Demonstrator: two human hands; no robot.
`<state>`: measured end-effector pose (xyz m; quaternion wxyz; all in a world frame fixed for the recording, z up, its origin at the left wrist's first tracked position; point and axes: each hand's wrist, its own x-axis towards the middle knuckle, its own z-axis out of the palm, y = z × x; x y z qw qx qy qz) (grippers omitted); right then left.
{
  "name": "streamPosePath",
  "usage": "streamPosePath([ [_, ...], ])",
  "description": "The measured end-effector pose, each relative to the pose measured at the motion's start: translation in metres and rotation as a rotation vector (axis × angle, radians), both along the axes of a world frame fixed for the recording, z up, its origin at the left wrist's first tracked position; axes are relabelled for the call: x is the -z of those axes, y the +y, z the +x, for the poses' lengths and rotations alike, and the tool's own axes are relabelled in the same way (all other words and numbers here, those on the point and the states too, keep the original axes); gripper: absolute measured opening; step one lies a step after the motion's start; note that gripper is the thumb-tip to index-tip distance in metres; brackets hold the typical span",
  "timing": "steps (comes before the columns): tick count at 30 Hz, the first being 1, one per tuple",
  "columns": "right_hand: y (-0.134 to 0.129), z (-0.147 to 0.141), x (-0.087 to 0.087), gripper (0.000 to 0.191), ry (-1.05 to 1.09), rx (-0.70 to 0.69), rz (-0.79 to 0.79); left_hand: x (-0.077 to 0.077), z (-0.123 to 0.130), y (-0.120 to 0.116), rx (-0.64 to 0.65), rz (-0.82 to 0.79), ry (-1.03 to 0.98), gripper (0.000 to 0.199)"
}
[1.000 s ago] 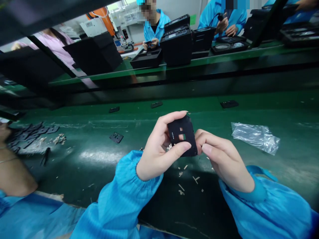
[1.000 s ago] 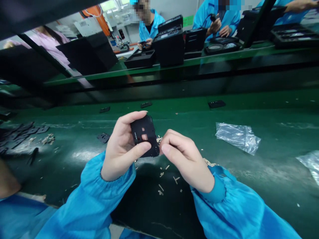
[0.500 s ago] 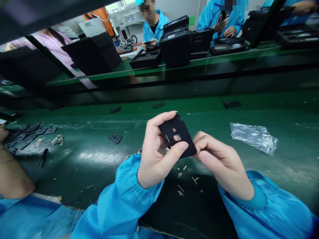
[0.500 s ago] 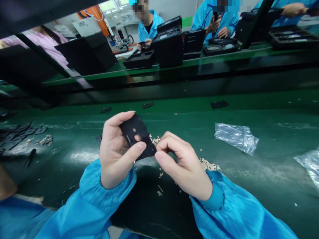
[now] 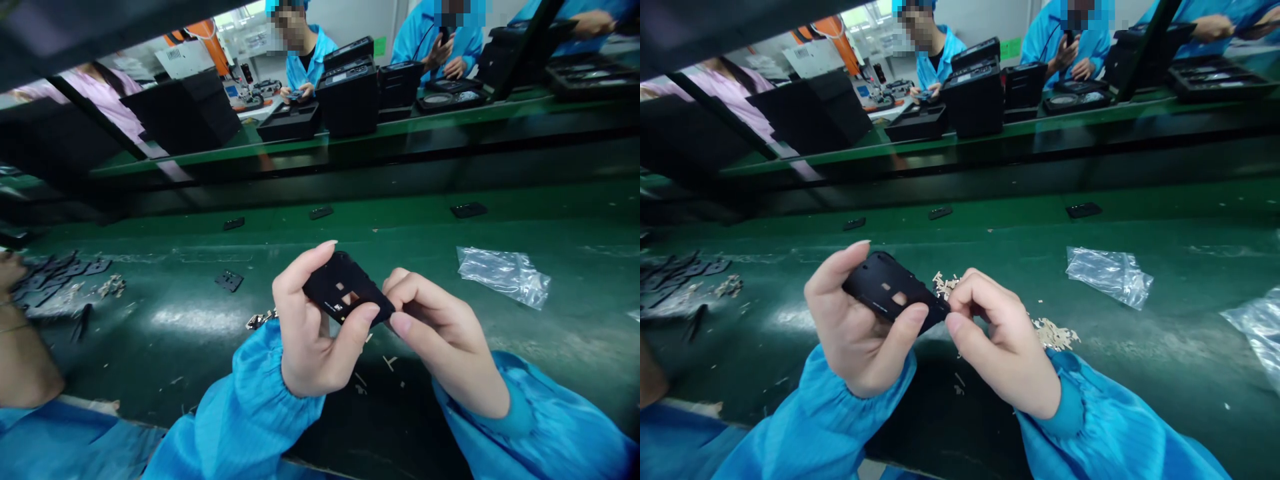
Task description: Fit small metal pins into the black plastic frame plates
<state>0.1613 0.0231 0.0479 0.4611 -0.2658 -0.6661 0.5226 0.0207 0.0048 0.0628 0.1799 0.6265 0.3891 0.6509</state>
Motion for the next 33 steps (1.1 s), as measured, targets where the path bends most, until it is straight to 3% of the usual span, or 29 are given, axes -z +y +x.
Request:
streamPosePath([
  [9,-0.005,-0.005,0.004,0.013,0.154,-0.022,-0.109,0.008,0.001,0.002,0.064,0.019,-0.021,0.054],
  [14,-0.007,-0.005,0.0,0.01,0.103,-0.067,-0.032,0.003,0.002,0.001,0.149,0.013,-0.079,0.049],
  [19,-0.009,-0.003,0.0,0.019,-0.011,0.022,0.058,-0.001,0.005,-0.003,0.051,-0.032,-0.054,0.048],
  [24,-0.011,-0.005,0.0,0.024,-0.094,0.079,0.065,0.002,0.006,-0.003,-0.041,0.047,0.064,0.052],
  [33,-0.011,-0.008,0.004,0.025,-0.078,0.085,0.044,0.003,0.002,-0.008,-0.213,0.093,0.272,0.032],
])
